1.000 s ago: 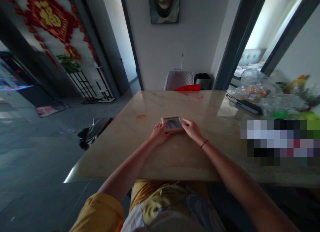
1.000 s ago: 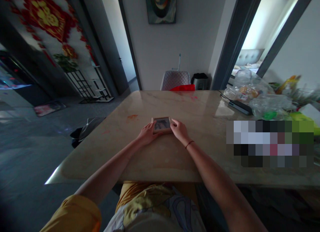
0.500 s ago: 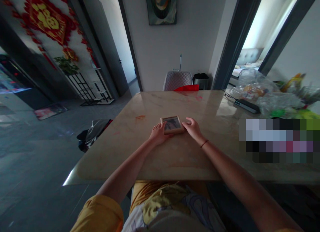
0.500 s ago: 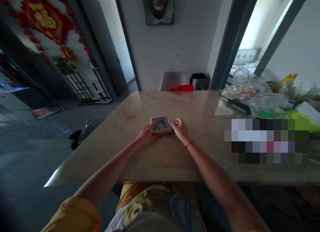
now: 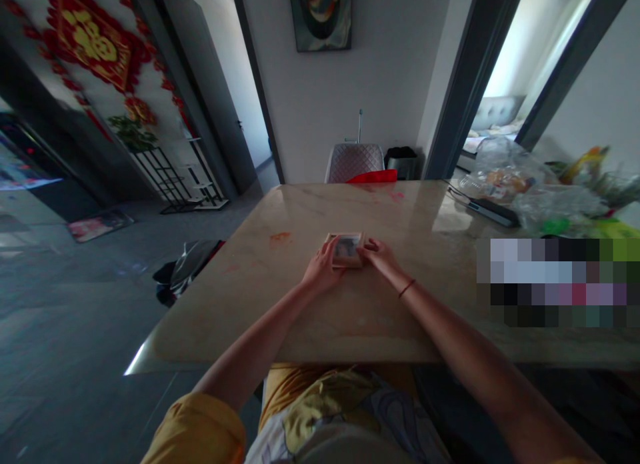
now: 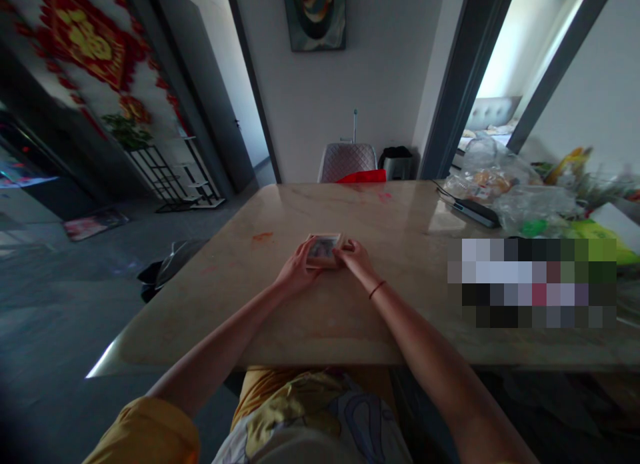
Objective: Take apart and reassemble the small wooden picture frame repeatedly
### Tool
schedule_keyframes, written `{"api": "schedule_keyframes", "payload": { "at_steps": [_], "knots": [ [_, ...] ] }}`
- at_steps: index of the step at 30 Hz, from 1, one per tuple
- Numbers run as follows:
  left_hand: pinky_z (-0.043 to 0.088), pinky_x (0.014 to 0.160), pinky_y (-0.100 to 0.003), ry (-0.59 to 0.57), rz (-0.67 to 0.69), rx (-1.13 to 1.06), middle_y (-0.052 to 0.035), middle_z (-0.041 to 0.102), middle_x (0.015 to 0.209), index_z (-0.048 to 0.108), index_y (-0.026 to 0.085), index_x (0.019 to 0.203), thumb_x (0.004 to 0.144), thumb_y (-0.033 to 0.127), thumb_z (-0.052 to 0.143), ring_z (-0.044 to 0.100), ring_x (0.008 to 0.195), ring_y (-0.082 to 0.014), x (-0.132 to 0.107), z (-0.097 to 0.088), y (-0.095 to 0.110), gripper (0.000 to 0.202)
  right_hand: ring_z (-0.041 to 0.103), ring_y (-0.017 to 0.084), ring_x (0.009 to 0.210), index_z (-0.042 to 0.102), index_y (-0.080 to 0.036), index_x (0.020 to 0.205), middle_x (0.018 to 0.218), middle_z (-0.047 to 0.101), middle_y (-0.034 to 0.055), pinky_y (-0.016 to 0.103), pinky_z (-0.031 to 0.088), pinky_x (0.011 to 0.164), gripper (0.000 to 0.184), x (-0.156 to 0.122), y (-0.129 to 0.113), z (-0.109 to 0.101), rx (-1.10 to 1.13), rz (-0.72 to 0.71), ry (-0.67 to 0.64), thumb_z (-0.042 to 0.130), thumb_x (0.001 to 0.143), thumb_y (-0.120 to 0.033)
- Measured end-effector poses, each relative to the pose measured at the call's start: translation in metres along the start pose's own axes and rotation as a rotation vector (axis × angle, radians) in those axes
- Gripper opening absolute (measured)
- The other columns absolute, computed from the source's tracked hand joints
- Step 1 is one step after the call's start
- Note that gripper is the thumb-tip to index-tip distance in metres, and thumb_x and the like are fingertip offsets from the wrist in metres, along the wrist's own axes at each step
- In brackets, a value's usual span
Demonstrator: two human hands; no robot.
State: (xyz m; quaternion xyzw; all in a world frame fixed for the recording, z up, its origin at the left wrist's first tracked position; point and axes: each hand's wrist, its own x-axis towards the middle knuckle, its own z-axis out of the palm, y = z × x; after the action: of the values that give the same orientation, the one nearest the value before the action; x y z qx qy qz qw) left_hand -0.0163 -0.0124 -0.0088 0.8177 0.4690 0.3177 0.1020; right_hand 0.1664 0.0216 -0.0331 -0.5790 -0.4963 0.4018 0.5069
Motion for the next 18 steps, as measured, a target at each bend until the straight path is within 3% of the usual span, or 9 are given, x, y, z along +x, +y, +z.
{"api": "schedule_keyframes", "payload": {
  "at_steps": [5, 13, 18],
  "knots": [
    [0.035, 0.106, -0.045, 0.056, -0.024, -0.005, -0.0168, 0.035, 0.143, 0.028, 0.017, 0.138, 0.064, 0.021, 0.072, 0.037, 0.132, -0.0302, 0.003, -0.003, -0.003, 0.086, 0.065, 0.024, 0.101, 0.051, -0.018, 0.124, 0.116, 0.065, 0.0130, 0.038, 0.052, 0.086, 0.065, 0.004, 0.006, 0.001, 0.122, 0.019, -0.056, 0.073, 0.064, -0.031],
    [0.036, 0.106, -0.047, 0.020, -0.073, -0.007, -0.0139, 0.019, 0.153, 0.026, 0.024, 0.141, 0.057, 0.029, 0.078, 0.033, 0.134, -0.0323, 0.007, -0.012, -0.010, 0.100, 0.059, 0.024, 0.113, 0.059, -0.016, 0.105, 0.118, 0.063, 0.0149, 0.039, 0.045, 0.098, 0.045, 0.004, 0.013, 0.005, 0.180, -0.146, -0.038, 0.071, 0.062, -0.015],
    [0.031, 0.108, -0.050, 0.059, -0.054, -0.088, -0.0206, 0.013, 0.152, 0.013, 0.019, 0.146, 0.047, 0.035, 0.084, 0.023, 0.138, -0.0363, 0.007, -0.005, -0.025, 0.123, 0.058, 0.023, 0.114, 0.058, -0.017, 0.102, 0.118, 0.063, 0.0136, 0.040, 0.045, 0.098, 0.043, 0.003, 0.011, 0.006, 0.176, -0.152, -0.051, 0.068, 0.061, -0.011]
  ]
}}
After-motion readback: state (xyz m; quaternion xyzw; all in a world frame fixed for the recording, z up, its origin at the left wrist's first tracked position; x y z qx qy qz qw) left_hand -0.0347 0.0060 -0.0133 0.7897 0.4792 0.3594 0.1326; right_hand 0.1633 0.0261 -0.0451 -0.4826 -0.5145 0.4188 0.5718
